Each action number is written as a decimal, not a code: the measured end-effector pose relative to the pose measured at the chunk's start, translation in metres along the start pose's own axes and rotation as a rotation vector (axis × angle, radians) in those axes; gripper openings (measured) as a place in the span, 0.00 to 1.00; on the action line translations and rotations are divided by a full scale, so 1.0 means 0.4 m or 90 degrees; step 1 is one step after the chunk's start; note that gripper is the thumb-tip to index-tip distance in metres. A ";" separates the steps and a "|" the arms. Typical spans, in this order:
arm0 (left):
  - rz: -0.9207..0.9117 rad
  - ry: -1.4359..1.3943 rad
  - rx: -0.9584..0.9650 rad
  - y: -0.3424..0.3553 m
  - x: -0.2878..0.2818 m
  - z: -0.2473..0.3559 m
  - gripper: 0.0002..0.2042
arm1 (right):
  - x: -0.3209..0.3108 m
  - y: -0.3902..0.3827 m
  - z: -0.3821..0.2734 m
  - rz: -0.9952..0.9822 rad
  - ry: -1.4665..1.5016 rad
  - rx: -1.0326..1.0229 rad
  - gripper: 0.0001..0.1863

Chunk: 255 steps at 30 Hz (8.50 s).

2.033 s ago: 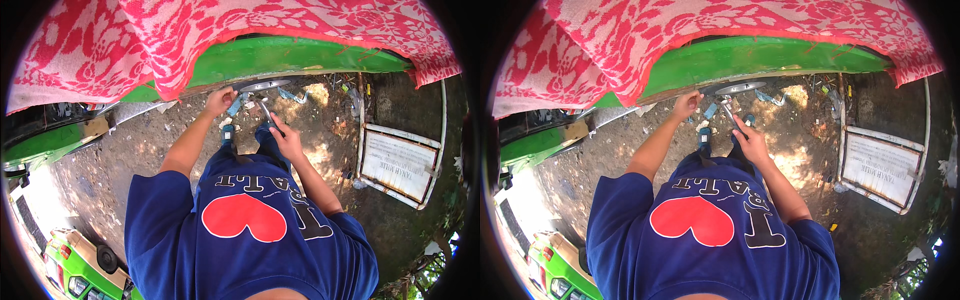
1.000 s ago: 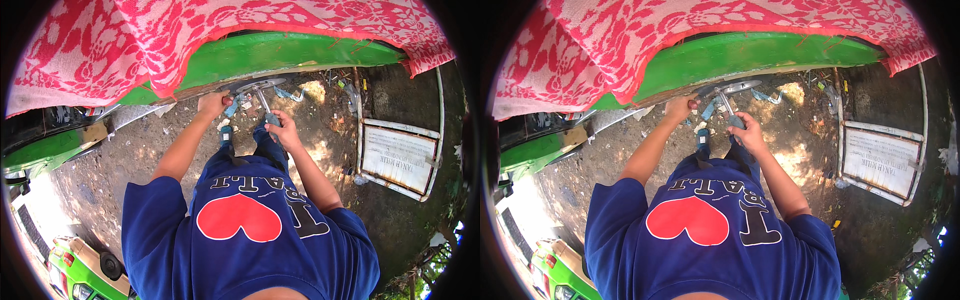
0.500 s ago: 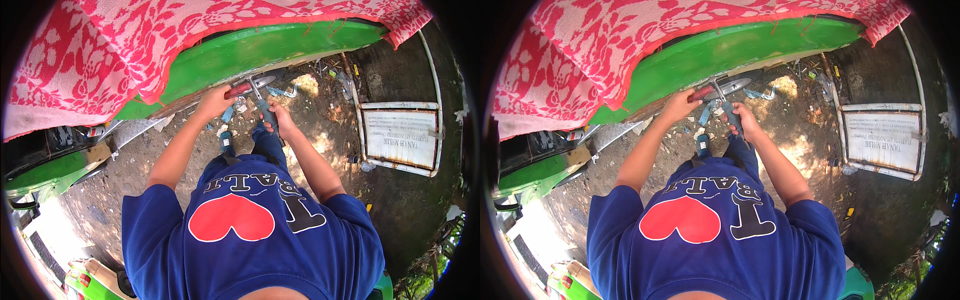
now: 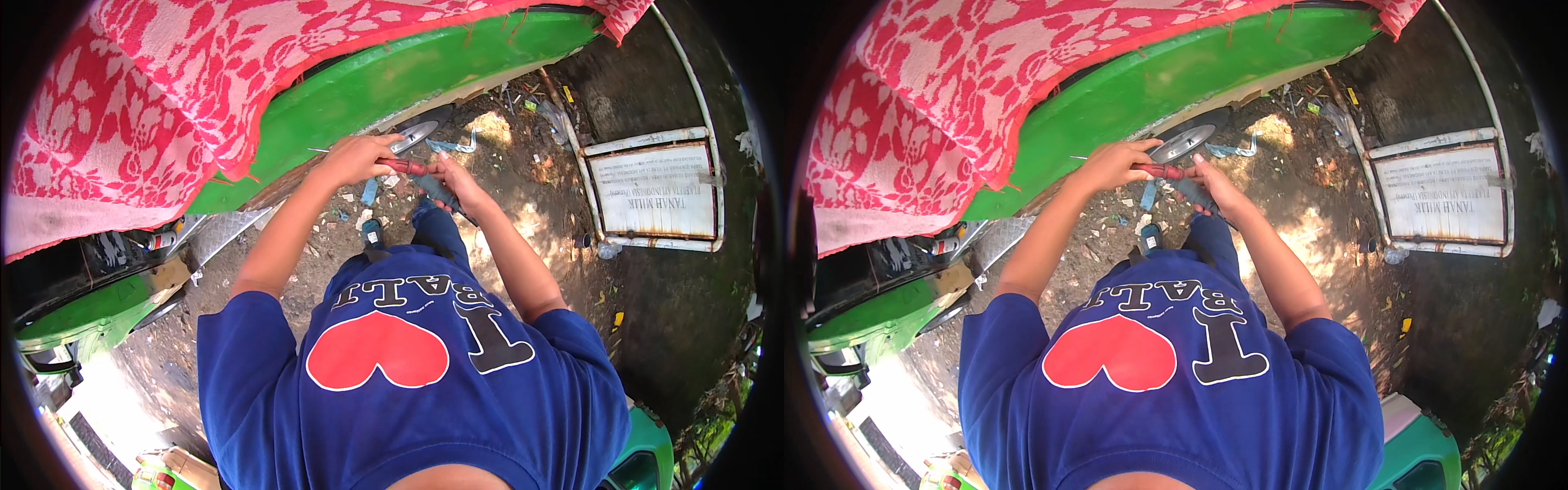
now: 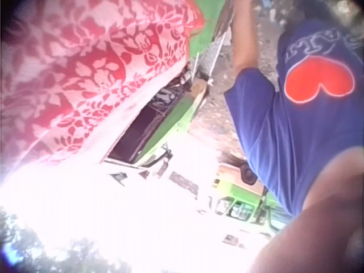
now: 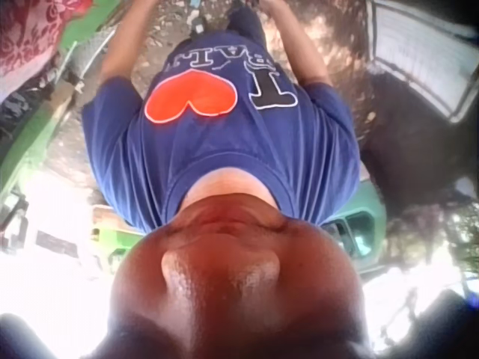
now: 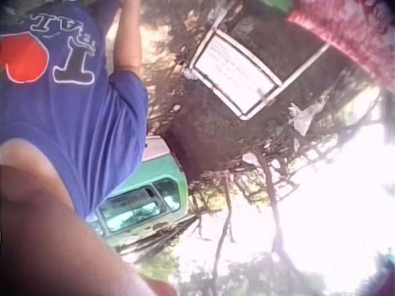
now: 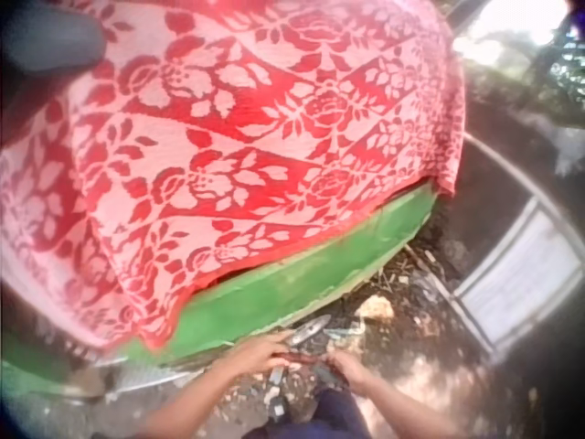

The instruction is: The person uses a wrench and a screwdriver to work on a bolt or fastener on the underside of a green vehicle. They repeatedly tighten and loosen the fastener while adjusting their grip and tool positions.

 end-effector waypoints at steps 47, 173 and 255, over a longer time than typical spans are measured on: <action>0.168 -0.030 -0.369 -0.361 0.083 -0.206 0.11 | -0.177 -0.053 0.072 0.119 0.232 -0.111 0.18; 0.450 -0.283 -0.623 -0.700 0.432 -0.416 0.13 | 0.132 0.615 0.180 0.156 0.753 -0.592 0.19; 0.429 -0.171 -0.650 -0.719 0.399 -0.425 0.19 | 0.246 0.414 0.531 0.174 0.727 -0.195 0.17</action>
Point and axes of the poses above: each hand's wrist, its own y-axis towards the middle knuckle, its own x-axis out of the palm, z = x × y, the point moved 3 cm from there along y, towards the middle knuckle, and after that the axes turned 13 degrees about z, right-handed, at the moved point
